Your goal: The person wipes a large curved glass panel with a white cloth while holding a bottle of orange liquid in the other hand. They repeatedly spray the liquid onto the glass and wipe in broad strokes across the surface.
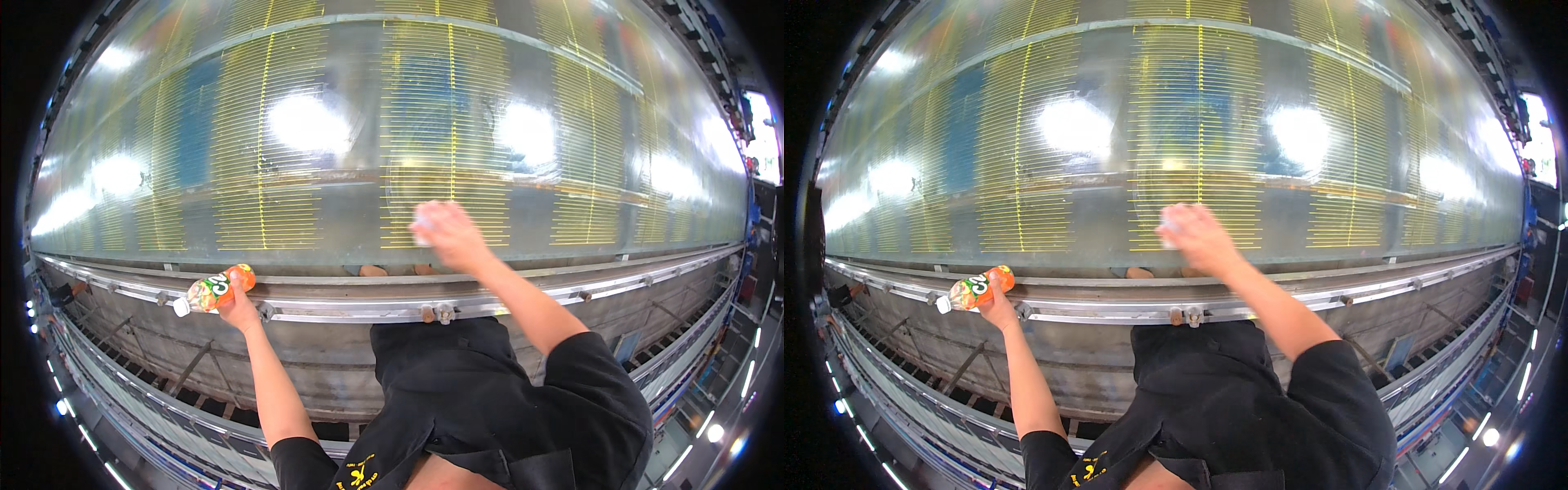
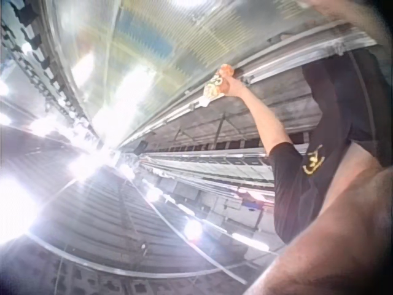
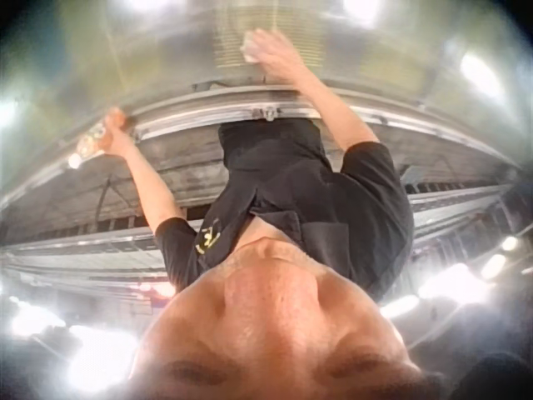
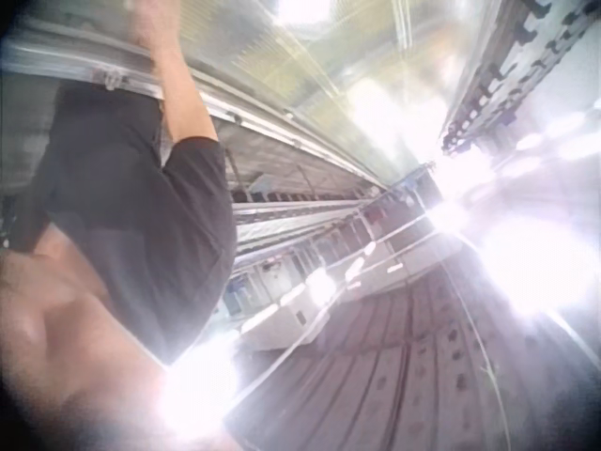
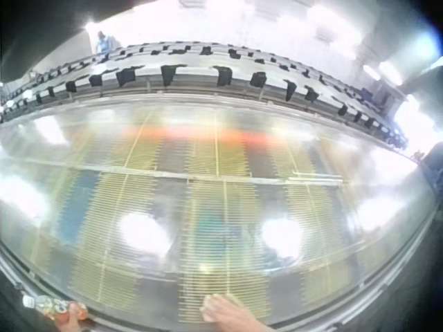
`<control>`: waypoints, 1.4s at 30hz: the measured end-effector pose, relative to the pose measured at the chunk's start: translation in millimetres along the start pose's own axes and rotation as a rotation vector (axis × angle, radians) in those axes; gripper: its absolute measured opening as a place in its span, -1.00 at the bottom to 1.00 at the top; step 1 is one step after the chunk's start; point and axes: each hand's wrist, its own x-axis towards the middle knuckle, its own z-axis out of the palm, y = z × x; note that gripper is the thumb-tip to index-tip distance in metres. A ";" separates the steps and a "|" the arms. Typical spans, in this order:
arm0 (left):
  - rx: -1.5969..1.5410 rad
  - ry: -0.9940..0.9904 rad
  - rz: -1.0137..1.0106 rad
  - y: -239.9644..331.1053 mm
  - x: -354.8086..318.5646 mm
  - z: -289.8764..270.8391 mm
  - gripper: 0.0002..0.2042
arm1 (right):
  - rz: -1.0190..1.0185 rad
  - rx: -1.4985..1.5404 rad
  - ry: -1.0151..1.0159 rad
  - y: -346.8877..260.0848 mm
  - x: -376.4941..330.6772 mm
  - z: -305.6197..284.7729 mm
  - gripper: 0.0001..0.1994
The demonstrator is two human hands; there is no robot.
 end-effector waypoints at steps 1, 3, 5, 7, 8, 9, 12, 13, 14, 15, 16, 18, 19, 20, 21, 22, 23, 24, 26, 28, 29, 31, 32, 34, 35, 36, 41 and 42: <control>-0.004 0.010 -0.005 1.6 0.6 6.5 -0.49 | 0.075 -0.108 -0.067 35.4 -7.9 -14.3 -0.37; -0.009 -0.013 -0.009 16.6 1.1 23.0 -0.48 | 0.312 -0.415 0.096 129.0 23.2 -37.7 -0.40; -0.028 -0.023 -0.008 20.6 4.6 33.2 -0.47 | 0.492 -0.480 0.377 198.1 98.3 -42.3 -0.50; -0.045 0.004 -0.011 12.5 6.1 27.5 -0.45 | 0.499 -0.405 0.368 184.5 183.6 -31.2 -0.53; -0.039 0.034 -0.005 12.0 6.9 28.9 -0.46 | 0.500 -0.304 0.229 154.9 219.9 -26.0 -0.55; -0.035 0.047 0.003 14.0 8.4 33.5 -0.46 | 0.351 -0.348 0.216 122.5 228.3 2.7 -0.57; 0.023 0.084 -0.029 12.4 -0.2 18.1 -0.48 | -0.102 -0.177 0.208 6.1 143.5 50.2 -0.63; 0.035 0.072 -0.033 16.1 -1.9 15.9 -0.50 | -0.100 -0.027 0.113 2.5 110.8 34.0 -0.61; 0.051 0.059 -0.040 15.3 -1.7 11.8 -0.51 | -0.097 0.124 0.012 18.8 78.9 13.2 -0.58; -0.019 0.060 -0.013 11.1 -2.0 13.2 -0.55 | 0.003 -0.111 -0.105 53.2 74.5 -4.2 -0.58; -0.022 0.045 -0.016 12.3 -1.9 13.9 -0.55 | 0.118 -0.343 -0.225 95.4 79.5 -19.7 -0.57; -0.052 0.021 -0.007 26.7 0.2 29.9 -0.56 | 0.318 -0.392 0.236 173.0 121.4 -39.9 -0.62; -0.076 0.008 -0.007 28.3 1.9 35.0 -0.55 | 0.418 -0.389 0.499 194.1 139.9 -43.2 -0.64; -0.054 0.035 -0.009 26.8 1.1 35.9 -0.54 | 0.454 -0.262 0.445 185.5 163.2 -43.9 -0.64; -0.028 0.054 -0.010 25.8 1.2 36.3 -0.54 | 0.499 -0.136 0.389 162.8 186.0 -38.1 -0.63; 0.000 0.068 -0.011 25.4 0.7 34.3 -0.53 | 0.407 -0.212 0.049 131.6 185.0 -20.6 -0.60; -0.001 0.053 -0.019 23.9 0.4 32.4 -0.52 | 0.184 -0.523 0.153 84.8 156.7 15.3 -0.60; 0.001 0.055 -0.033 16.6 -1.4 22.6 -0.51 | 0.042 -0.425 0.065 23.4 126.8 19.6 -0.52; 0.007 0.043 -0.053 12.0 0.3 13.7 -0.49 | -0.119 0.106 -0.024 -17.7 41.2 5.7 -0.52; 0.036 0.044 -0.076 18.5 -6.7 11.4 -0.47 | 0.132 -0.060 -0.472 24.8 28.9 -43.1 -0.53; 0.057 0.037 -0.082 23.9 -5.6 16.1 -0.45 | 0.251 -0.292 -0.278 68.3 21.6 -42.0 -0.52; -0.010 0.038 -0.058 23.0 0.0 29.1 -0.44 | 0.429 -0.432 0.150 150.1 72.2 -32.2 -0.52; -0.040 0.040 -0.041 21.3 1.7 31.2 -0.43 | 0.490 -0.336 0.375 173.1 115.9 -36.7 -0.51; -0.030 0.042 -0.040 19.3 3.0 33.5 -0.43 | 0.489 -0.275 0.299 160.0 200.1 -34.9 -0.56; -0.012 0.047 -0.046 20.2 2.8 32.2 -0.43 | 0.489 -0.173 0.142 132.1 228.7 -31.0 -0.60; -0.003 0.040 -0.051 25.1 3.6 34.5 -0.43 | 0.357 -0.423 0.120 94.0 227.6 3.6 -0.59; 0.023 0.051 -0.074 13.1 -1.6 15.6 -0.40 | -0.031 -0.033 -0.216 12.2 82.7 -5.9 -0.49; 0.023 0.052 -0.082 10.0 -5.3 10.8 -0.40 | 0.073 -0.251 -0.223 37.8 83.2 -21.7 -0.51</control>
